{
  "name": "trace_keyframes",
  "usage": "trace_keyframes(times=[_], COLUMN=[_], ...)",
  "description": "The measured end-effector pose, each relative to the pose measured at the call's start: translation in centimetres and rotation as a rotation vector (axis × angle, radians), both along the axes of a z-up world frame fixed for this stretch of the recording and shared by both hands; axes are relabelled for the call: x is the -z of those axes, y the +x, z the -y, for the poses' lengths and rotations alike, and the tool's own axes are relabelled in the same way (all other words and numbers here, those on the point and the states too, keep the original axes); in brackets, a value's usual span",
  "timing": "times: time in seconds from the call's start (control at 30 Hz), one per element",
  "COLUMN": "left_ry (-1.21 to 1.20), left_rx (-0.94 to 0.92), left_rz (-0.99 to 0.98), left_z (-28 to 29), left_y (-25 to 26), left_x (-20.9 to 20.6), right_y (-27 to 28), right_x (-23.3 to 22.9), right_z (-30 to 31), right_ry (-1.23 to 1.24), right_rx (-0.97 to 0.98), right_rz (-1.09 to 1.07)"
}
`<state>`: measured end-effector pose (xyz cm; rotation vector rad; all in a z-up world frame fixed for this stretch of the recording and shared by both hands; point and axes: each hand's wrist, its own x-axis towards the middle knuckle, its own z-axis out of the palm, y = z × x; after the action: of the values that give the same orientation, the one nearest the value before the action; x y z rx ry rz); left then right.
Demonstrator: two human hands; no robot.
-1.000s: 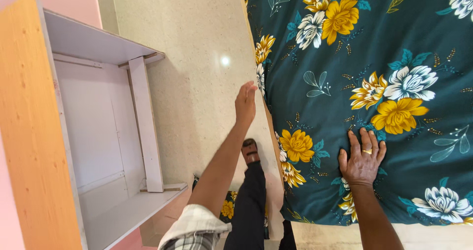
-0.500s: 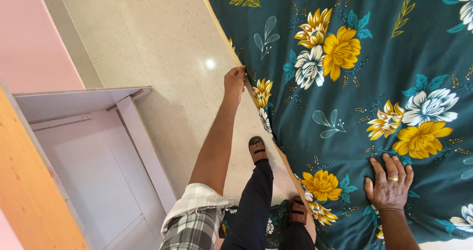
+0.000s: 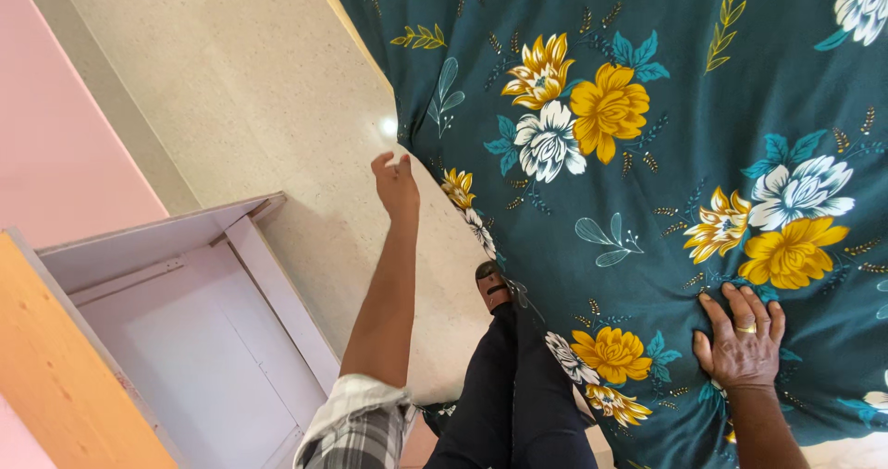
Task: The person smooths a floral-patterned bedsheet across a flat surface, using their hands to pull the edges tight and flatten the fabric one section at a time.
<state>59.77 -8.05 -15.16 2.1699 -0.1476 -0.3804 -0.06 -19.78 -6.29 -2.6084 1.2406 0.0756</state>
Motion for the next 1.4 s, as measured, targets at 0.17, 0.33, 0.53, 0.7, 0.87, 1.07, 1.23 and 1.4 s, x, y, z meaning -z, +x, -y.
trace_keyframes(times=[0.17, 0.33, 0.53, 0.7, 0.87, 1.07, 1.23, 1.4], left_ry=[-0.056, 0.13, -0.156, -0.585, -0.368, -0.313, -0.204, -0.066], left_rx=[-0.01, 0.255, 0.063, -0.198, -0.181, -0.063, 0.055, 0.145], left_rz=[-0.761, -0.776, -1.032, -1.284, -1.204, -1.18, -1.227, -1.309], left_z=[0.8, 3.8, 8.9, 6.9, 6.0, 5.4, 6.0, 7.1], left_y=[-7.9, -7.7, -8.4, -8.5, -6.3, -4.7, -3.1, -1.1], left_x=[-4.5, -9.4, -10.5, -7.7, -3.6, -3.6, -4.9, -3.7], right_y=[0.2, 0.3, 0.2, 0.0, 1.2, 4.6, 10.8, 18.2], right_x=[-0.2, -0.3, -0.1, 0.2, -1.2, -7.0, -11.1, -5.4], right_z=[0.2, 0.1, 0.4, 0.4, 1.5, 0.3, -17.4, -22.6], right_ry=[0.032, 0.078, 0.121, 0.14, 0.157, 0.06, 0.098, 1.001], right_rx=[0.012, 0.013, 0.03, 0.04, 0.036, 0.118, 1.574, 2.439], right_rz=[0.042, -0.037, -0.098, -0.092, -0.087, -0.365, 0.457, 1.58])
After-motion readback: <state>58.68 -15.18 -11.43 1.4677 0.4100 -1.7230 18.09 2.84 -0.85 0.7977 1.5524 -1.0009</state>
